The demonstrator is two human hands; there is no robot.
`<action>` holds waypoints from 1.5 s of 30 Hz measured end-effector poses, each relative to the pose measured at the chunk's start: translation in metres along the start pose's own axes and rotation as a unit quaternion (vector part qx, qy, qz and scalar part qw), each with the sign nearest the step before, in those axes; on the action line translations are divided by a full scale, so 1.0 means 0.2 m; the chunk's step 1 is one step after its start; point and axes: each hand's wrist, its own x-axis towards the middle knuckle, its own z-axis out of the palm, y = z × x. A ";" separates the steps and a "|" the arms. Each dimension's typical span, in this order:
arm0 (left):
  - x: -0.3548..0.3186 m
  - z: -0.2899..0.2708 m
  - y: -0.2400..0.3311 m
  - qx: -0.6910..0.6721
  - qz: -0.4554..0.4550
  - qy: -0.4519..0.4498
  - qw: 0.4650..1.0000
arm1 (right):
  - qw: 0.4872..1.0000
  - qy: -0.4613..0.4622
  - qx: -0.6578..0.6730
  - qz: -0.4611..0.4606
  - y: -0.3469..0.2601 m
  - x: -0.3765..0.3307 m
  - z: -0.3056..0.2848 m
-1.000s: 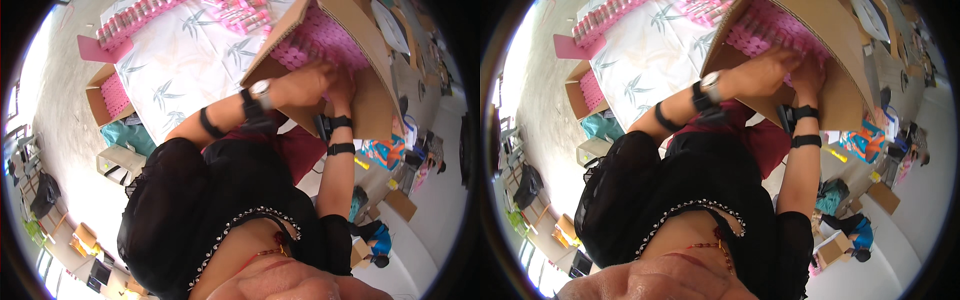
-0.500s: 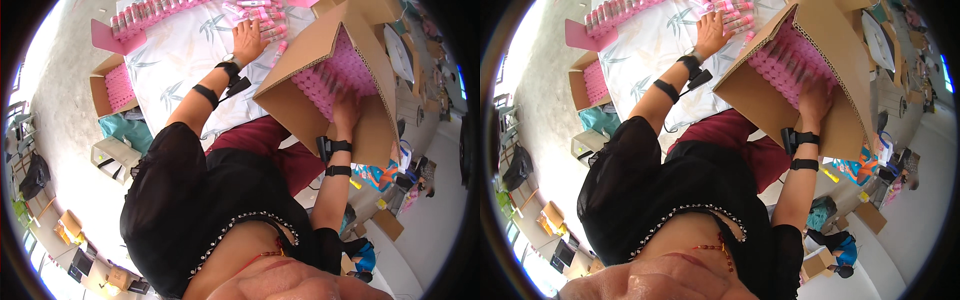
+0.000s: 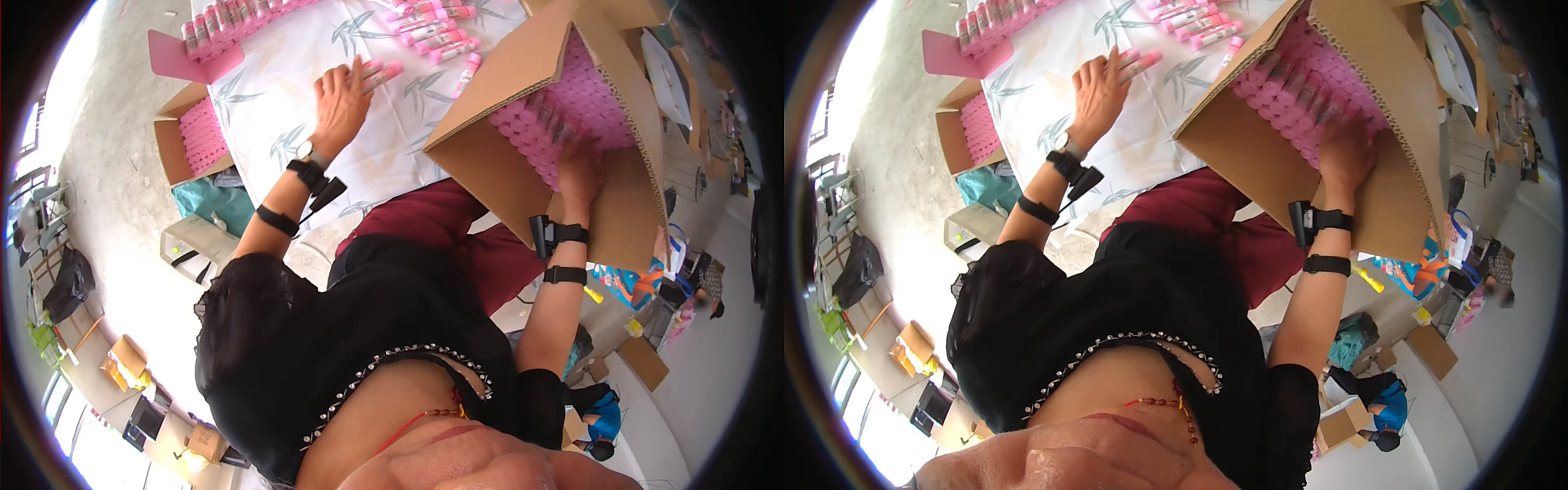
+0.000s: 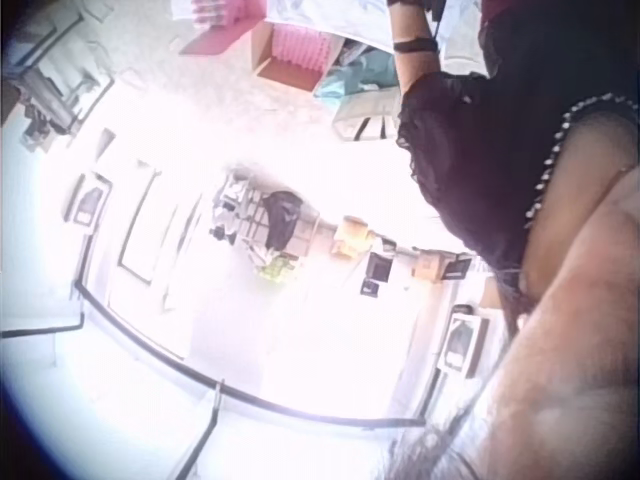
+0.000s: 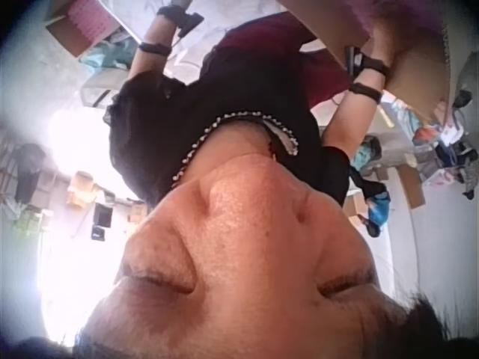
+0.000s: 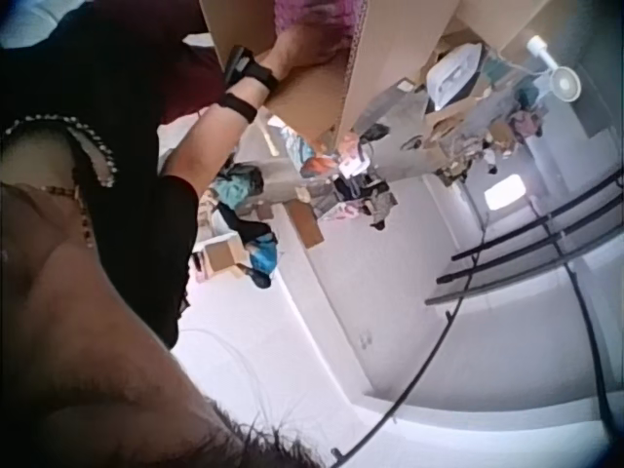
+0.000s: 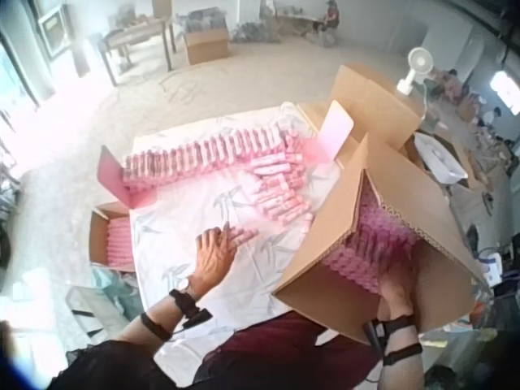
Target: Packing small pink bottles from a table into a cardboard shipping box.
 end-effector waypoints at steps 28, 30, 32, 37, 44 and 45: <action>-0.20 -0.05 -0.04 -0.115 -0.029 -0.063 0.991 | 0.992 -0.049 0.100 0.055 -0.06 0.01 -0.11; -0.20 -0.01 0.00 -0.076 -0.018 -0.056 0.995 | 0.995 0.020 0.088 0.044 -0.07 0.00 -0.09; -0.20 0.03 0.05 -0.008 -0.004 -0.049 0.999 | 0.995 -0.020 0.085 0.056 -0.08 0.01 -0.13; -0.23 0.05 0.03 -0.031 0.021 -0.024 0.999 | 0.995 0.037 0.068 0.067 -0.08 0.01 -0.03; -0.47 -0.52 0.24 -0.134 0.067 -0.216 0.965 | 0.989 0.053 0.111 0.077 -0.10 -0.02 -0.09; -0.47 -0.63 0.30 -0.232 0.105 -0.241 0.937 | 0.987 0.066 0.126 0.081 -0.10 -0.02 -0.09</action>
